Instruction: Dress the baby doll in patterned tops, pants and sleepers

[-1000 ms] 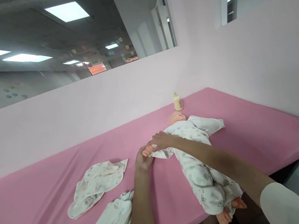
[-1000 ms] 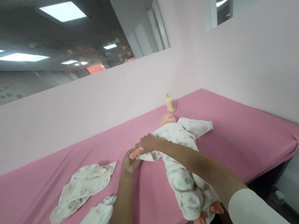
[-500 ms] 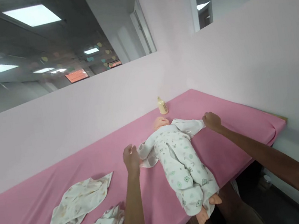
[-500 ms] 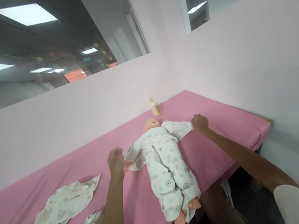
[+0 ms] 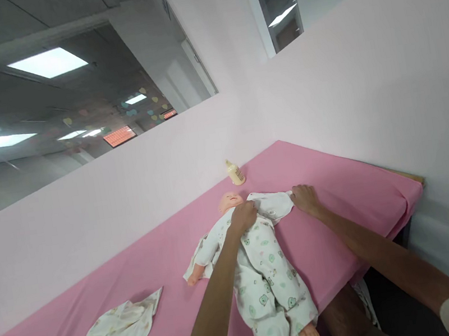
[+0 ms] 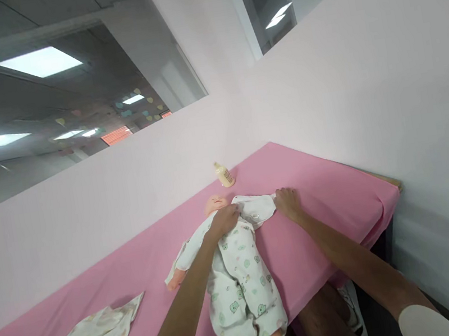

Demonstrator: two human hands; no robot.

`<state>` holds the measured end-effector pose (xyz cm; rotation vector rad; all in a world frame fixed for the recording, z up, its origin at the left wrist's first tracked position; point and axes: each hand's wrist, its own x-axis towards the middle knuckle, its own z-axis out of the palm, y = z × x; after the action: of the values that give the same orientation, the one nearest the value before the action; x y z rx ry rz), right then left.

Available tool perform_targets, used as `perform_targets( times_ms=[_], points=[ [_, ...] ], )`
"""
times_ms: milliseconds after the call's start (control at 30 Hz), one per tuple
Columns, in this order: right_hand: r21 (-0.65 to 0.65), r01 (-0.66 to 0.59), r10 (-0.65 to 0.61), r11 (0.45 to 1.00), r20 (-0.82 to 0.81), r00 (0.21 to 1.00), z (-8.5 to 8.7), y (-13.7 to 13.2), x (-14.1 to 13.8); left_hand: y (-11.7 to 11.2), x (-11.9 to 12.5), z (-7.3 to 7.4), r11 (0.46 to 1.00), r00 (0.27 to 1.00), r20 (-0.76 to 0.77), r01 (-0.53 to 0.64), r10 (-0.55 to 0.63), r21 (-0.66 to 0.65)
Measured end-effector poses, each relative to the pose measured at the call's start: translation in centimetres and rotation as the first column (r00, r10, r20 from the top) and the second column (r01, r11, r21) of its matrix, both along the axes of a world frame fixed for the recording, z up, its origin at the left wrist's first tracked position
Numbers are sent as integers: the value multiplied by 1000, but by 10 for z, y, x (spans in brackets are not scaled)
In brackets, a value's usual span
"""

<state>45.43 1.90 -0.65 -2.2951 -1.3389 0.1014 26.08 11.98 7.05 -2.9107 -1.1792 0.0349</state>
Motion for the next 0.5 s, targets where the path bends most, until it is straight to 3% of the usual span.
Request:
perform_targets(
  times_ms=[100, 167, 300, 333, 400, 433, 500],
  points=[
    [30, -77, 76, 997, 52, 996, 2, 0, 4, 0, 2, -2, 1000, 999, -44, 5, -4, 24],
    [35, -53, 51, 998, 60, 997, 6, -1, 19, -2, 2, -2, 999, 998, -66, 16, -14, 35],
    [53, 226, -228, 973, 35, 973, 11, -11, 79, -4, 0, -2, 999, 995, -98, 20, -16, 47],
    [76, 360, -360, 930, -11, 933, 9, -14, 93, -4, 0, -2, 999, 994, -104, 18, -13, 50],
    [103, 514, -506, 852, -91, 857, 4, -17, 112, -3, -2, -3, 998, 993, -117, 13, -7, 55],
    [108, 549, -538, 829, -116, 835, 0, -18, 116, -3, -2, -3, 998, 992, -125, 13, -5, 56],
    [100, 537, -526, 838, -114, 843, -5, -16, 112, -2, -2, -4, 998, 990, -142, 12, -3, 62]
  ],
)
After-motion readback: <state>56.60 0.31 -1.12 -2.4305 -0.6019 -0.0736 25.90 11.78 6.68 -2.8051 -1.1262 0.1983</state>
